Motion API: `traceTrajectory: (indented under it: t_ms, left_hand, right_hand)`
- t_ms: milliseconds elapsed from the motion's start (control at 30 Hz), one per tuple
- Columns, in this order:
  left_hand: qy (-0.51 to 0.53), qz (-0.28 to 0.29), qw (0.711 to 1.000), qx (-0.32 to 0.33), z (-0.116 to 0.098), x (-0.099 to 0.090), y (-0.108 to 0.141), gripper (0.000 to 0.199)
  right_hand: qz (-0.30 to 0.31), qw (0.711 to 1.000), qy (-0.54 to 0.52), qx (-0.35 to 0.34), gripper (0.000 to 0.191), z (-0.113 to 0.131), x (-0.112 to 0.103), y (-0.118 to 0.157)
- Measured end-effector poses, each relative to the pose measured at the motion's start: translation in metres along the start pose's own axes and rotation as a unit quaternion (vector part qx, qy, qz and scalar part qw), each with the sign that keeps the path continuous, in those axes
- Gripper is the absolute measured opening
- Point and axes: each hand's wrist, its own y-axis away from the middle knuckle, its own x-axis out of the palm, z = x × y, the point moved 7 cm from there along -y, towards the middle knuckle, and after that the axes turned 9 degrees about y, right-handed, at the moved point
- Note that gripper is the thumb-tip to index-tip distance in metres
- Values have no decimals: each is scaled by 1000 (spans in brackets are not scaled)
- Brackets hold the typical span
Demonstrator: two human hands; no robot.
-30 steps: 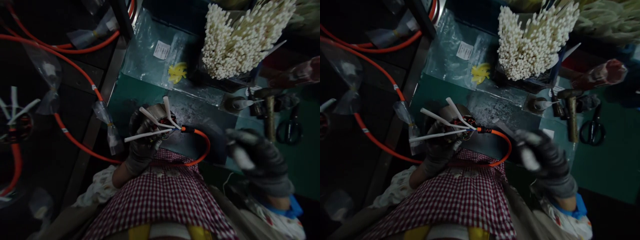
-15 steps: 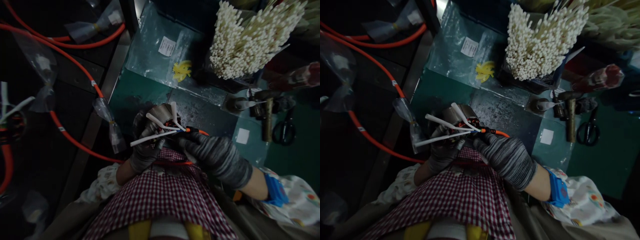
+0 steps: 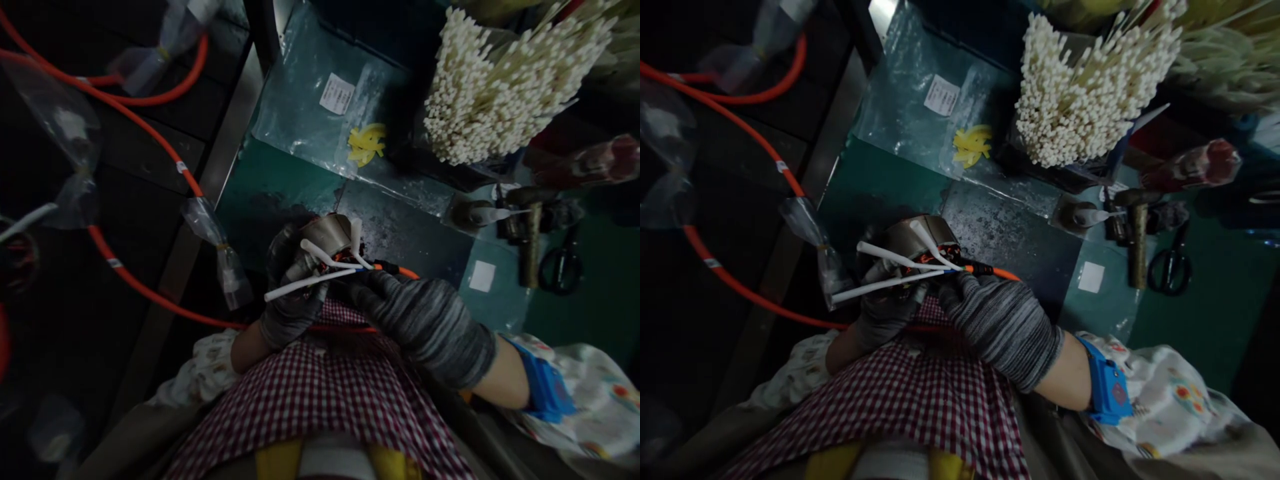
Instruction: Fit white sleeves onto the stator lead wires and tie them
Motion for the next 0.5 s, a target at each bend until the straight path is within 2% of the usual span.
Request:
traceTrajectory:
  t_ms: [67, 200, 300, 400, 500]
  left_hand:
    - [13, -2, 1000, 16, -3, -2, 1, 57]
    - [34, -3, 998, 61, -11, -3, 0, 40]
    - [35, -19, 997, 67, -11, -5, -5, 40]
    - [27, -17, 997, 68, -12, -6, -16, 54]
    - [27, 22, 997, 64, -12, -5, -31, 60]
  right_hand:
    - [-7, 996, 75, -55, 35, 11, -2, 1]
    - [-4, 992, 117, -56, 35, 16, 2, 2]
    - [-7, 991, 123, -48, 33, 14, 8, 1]
    - [9, 997, 77, -31, 30, 2, 12, 8]
    - [-38, 998, -38, 24, 30, -28, 2, 38]
